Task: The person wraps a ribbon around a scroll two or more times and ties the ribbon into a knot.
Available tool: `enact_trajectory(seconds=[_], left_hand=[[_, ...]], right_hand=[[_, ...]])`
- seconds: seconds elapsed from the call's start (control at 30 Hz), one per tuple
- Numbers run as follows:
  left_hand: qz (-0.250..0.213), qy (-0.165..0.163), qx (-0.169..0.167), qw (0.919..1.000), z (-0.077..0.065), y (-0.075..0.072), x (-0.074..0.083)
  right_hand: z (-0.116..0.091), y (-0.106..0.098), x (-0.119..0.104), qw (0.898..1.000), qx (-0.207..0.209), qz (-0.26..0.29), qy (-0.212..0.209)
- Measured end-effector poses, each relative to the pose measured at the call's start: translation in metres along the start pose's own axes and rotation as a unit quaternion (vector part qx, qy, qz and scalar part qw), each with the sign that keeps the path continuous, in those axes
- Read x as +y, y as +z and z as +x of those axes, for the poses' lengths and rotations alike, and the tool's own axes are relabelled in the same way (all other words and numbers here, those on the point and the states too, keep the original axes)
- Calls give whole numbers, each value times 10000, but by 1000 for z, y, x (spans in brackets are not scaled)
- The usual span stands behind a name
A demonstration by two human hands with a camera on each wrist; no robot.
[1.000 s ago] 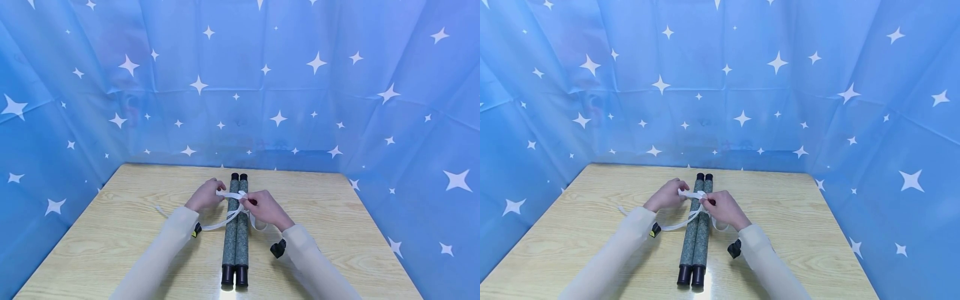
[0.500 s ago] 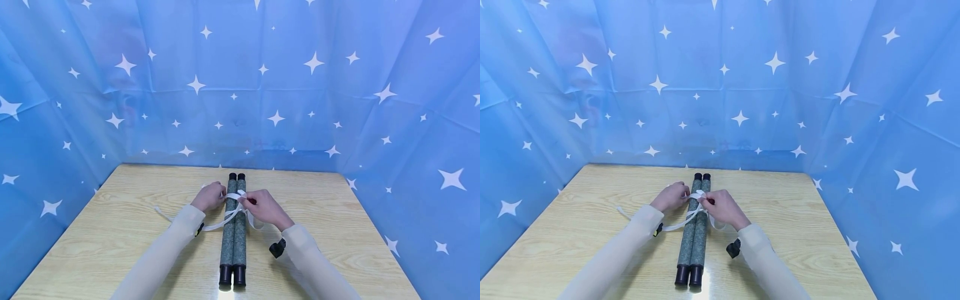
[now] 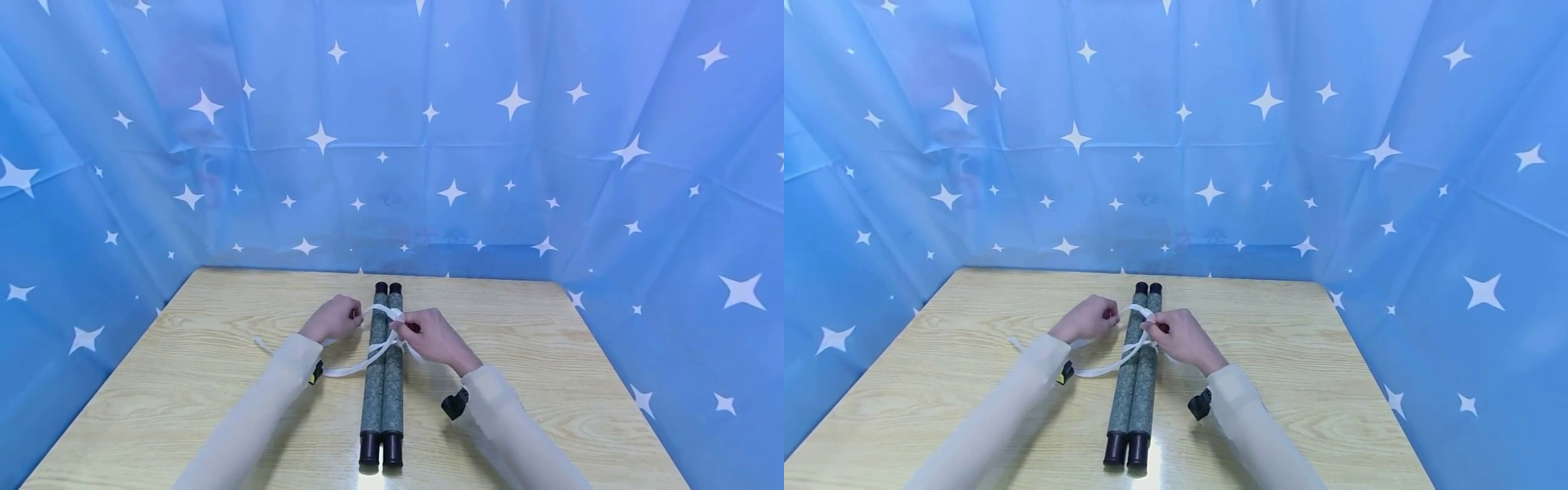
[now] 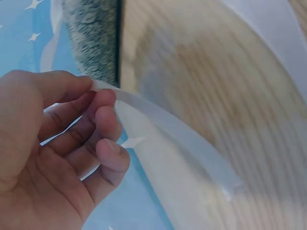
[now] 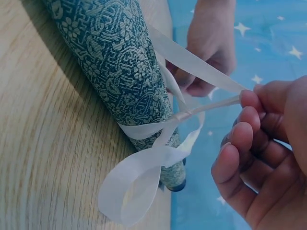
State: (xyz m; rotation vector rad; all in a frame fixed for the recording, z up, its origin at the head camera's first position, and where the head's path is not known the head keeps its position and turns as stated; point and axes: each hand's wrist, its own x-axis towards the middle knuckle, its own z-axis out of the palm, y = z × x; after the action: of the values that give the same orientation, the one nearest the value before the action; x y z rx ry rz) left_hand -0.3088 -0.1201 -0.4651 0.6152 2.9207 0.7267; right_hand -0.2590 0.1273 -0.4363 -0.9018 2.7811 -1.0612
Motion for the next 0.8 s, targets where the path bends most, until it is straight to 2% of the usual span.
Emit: enact_trajectory(seconds=[0.23, 0.4, 0.57, 0.7, 0.8], left_hand=[[-420, 49, -166, 9990, -8, -14, 0], [-602, 232, -306, 9974, -16, -25, 1], [-1008, 283, -379, 9938, -26, -35, 3], [-1631, 140, -450, 9855, -38, -37, 8], [-2227, 11, -542, 9734, -47, -35, 16]], right_hand=[[2, 0, 2, 9999, -32, 114, 118], [4, 1, 3, 9997, 5, 189, 183], [5, 1, 3, 9996, 30, 218, 165], [4, 1, 4, 9997, 14, 190, 172], [1, -1, 4, 9996, 17, 174, 214]])
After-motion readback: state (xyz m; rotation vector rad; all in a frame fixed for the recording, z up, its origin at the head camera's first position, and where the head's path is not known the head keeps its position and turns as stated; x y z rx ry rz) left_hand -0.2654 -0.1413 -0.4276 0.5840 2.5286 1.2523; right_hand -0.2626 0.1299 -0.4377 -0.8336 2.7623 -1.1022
